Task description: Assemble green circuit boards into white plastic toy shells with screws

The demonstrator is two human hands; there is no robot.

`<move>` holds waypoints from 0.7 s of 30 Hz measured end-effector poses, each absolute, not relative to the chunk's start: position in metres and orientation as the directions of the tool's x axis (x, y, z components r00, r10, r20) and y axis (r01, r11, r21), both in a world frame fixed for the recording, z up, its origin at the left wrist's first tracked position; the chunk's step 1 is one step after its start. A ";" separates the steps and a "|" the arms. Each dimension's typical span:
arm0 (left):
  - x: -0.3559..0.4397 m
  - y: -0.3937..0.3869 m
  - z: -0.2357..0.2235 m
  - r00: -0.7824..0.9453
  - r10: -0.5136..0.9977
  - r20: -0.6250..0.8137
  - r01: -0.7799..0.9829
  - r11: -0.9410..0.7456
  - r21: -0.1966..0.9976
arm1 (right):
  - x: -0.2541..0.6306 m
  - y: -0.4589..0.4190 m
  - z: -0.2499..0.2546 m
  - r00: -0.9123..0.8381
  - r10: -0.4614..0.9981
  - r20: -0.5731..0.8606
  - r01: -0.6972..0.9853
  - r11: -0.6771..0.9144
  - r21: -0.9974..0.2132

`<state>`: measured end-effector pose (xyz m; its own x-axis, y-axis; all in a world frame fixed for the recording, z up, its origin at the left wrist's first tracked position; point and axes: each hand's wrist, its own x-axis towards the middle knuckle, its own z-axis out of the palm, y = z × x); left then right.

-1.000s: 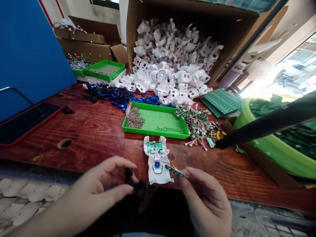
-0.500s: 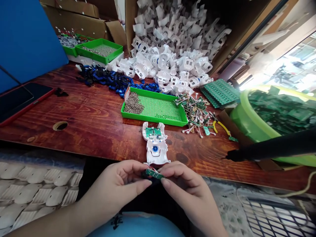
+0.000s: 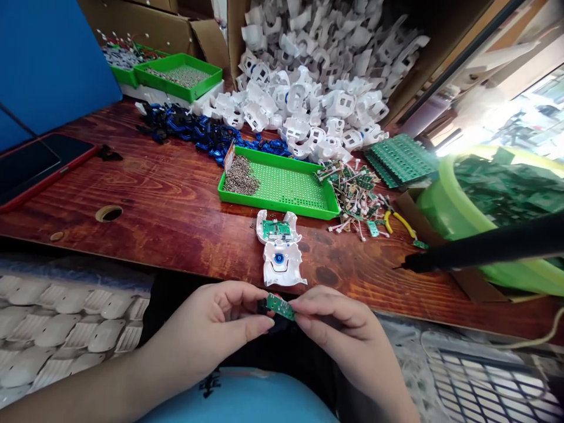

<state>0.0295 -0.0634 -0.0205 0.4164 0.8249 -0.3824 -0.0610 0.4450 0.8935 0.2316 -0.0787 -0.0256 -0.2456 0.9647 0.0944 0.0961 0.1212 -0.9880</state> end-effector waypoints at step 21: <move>0.031 -0.064 -0.024 0.444 0.772 -0.455 0.000 0.508 0.861 | 0.242 -0.074 -0.027 -0.364 0.931 0.021 0.069 0.050 -0.996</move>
